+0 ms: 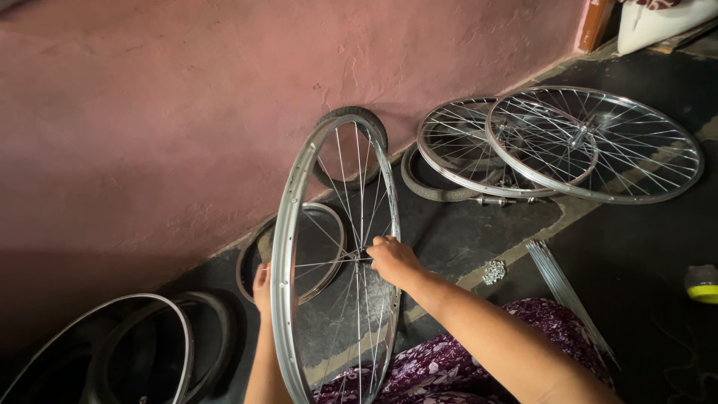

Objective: The person laces a bicycle wheel by inserting spokes through the hub and rim, then tightens the nipples with a spoke wrench. The person repeats this process for multiple spokes around the wheel.

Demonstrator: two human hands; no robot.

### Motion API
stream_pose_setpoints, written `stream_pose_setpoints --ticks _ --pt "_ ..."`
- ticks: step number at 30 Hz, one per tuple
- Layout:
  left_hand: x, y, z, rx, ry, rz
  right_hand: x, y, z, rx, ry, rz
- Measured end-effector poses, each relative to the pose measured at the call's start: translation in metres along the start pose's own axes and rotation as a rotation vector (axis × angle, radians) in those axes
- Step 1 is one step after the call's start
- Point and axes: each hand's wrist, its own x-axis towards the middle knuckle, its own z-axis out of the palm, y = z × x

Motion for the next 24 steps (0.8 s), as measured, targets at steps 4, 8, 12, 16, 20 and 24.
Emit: stream_pose_setpoints --ticks 4,8,12,16,20,24 --pt "-0.003 -0.014 0.004 -0.445 -0.206 -0.053 -0.001 -0.001 0.002 0.007 0.006 0.012" --pt "-0.004 -0.012 0.017 -0.048 -0.171 0.178 -0.002 -0.001 0.000 0.021 0.016 0.015" --pt "-0.005 -0.007 0.030 0.083 0.119 0.166 -0.002 0.000 -0.001 0.033 0.021 0.020" --pt "-0.002 -0.004 0.035 0.108 0.144 0.185 -0.004 -0.004 -0.005 0.054 0.022 0.009" --pt "0.002 -0.004 0.030 0.189 0.172 0.232 -0.001 -0.006 -0.012 0.100 0.002 0.047" --pt "-0.009 -0.011 0.019 -0.020 0.088 0.181 0.009 0.007 -0.018 0.186 -0.144 0.125"
